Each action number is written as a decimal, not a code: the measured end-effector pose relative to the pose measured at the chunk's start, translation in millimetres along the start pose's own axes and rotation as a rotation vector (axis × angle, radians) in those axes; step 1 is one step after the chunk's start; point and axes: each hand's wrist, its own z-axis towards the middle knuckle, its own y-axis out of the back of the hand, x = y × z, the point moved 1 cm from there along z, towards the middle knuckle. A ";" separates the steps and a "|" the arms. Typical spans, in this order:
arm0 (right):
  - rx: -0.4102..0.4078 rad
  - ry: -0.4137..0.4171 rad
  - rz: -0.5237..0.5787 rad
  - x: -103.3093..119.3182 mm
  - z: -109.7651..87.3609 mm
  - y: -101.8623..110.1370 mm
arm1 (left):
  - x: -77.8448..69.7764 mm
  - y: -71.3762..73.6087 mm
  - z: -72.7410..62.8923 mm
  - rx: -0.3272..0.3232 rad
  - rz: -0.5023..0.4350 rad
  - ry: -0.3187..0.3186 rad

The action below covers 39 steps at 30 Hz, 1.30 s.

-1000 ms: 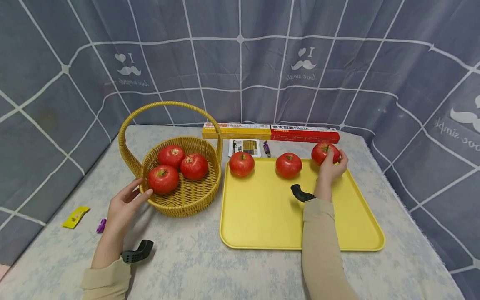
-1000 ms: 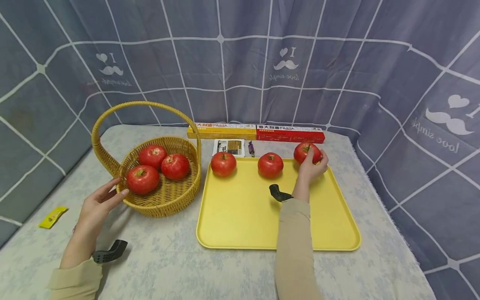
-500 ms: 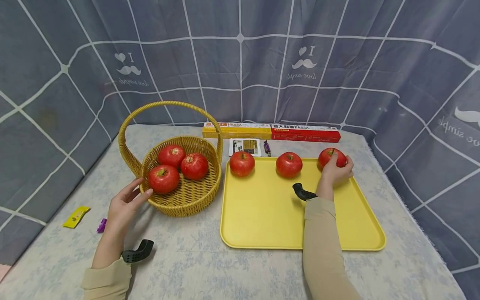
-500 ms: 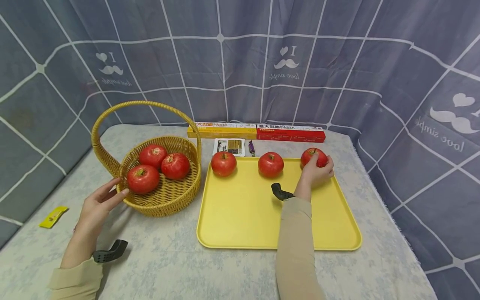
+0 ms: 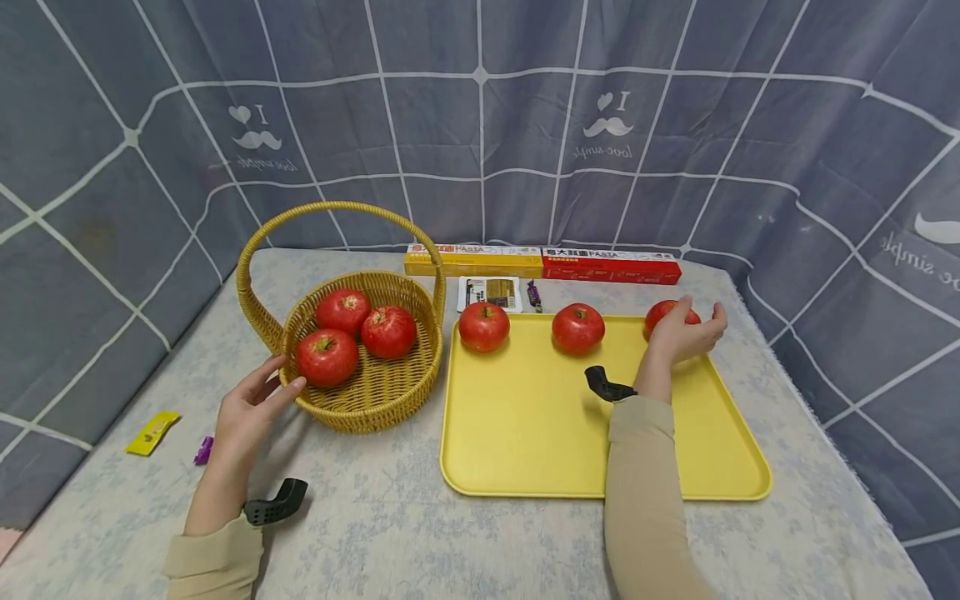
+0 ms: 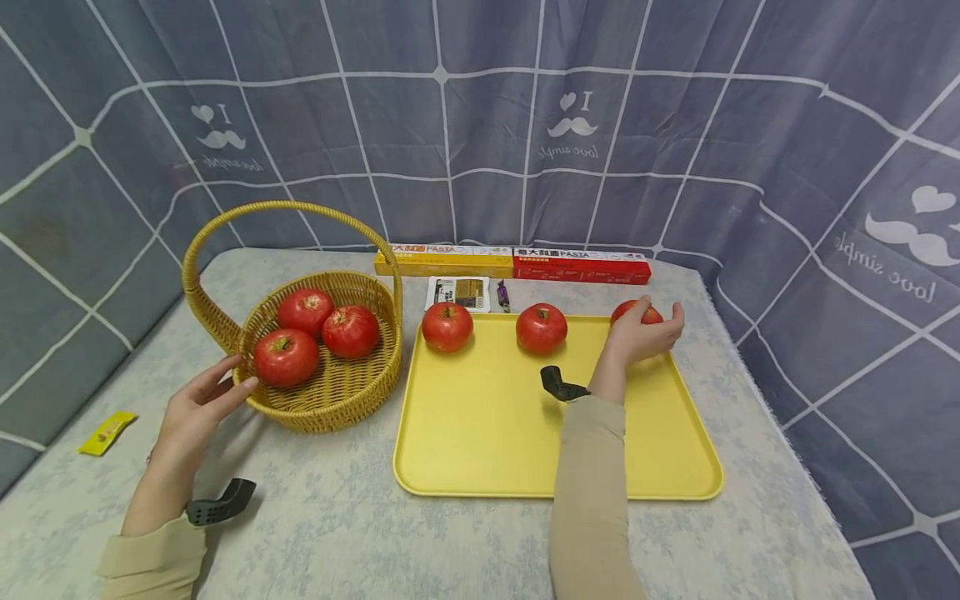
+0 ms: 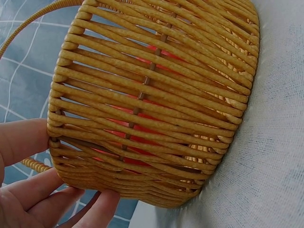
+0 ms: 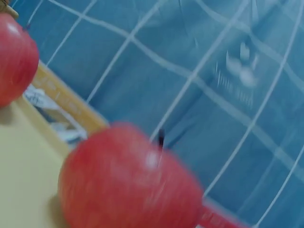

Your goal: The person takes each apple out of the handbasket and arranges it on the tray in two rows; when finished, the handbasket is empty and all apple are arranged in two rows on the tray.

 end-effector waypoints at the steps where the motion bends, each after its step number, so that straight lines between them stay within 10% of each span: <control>1: 0.005 0.061 0.056 6.3 -3.9 0.2 | 0.2 0.1 -0.2 -0.001 0.002 -0.001; 7: 0.139 0.344 0.425 51.2 -38.8 1.0 | 0.7 0.9 -0.9 -0.001 0.005 -0.002; 14: 0.394 0.335 0.713 87.1 -92.0 -4.0 | 0.9 1.8 -0.9 0.000 -0.007 0.003; 39: 1.464 0.384 0.272 34.3 -246.0 -50.9 | -1.0 0.7 -1.7 0.009 -0.003 0.005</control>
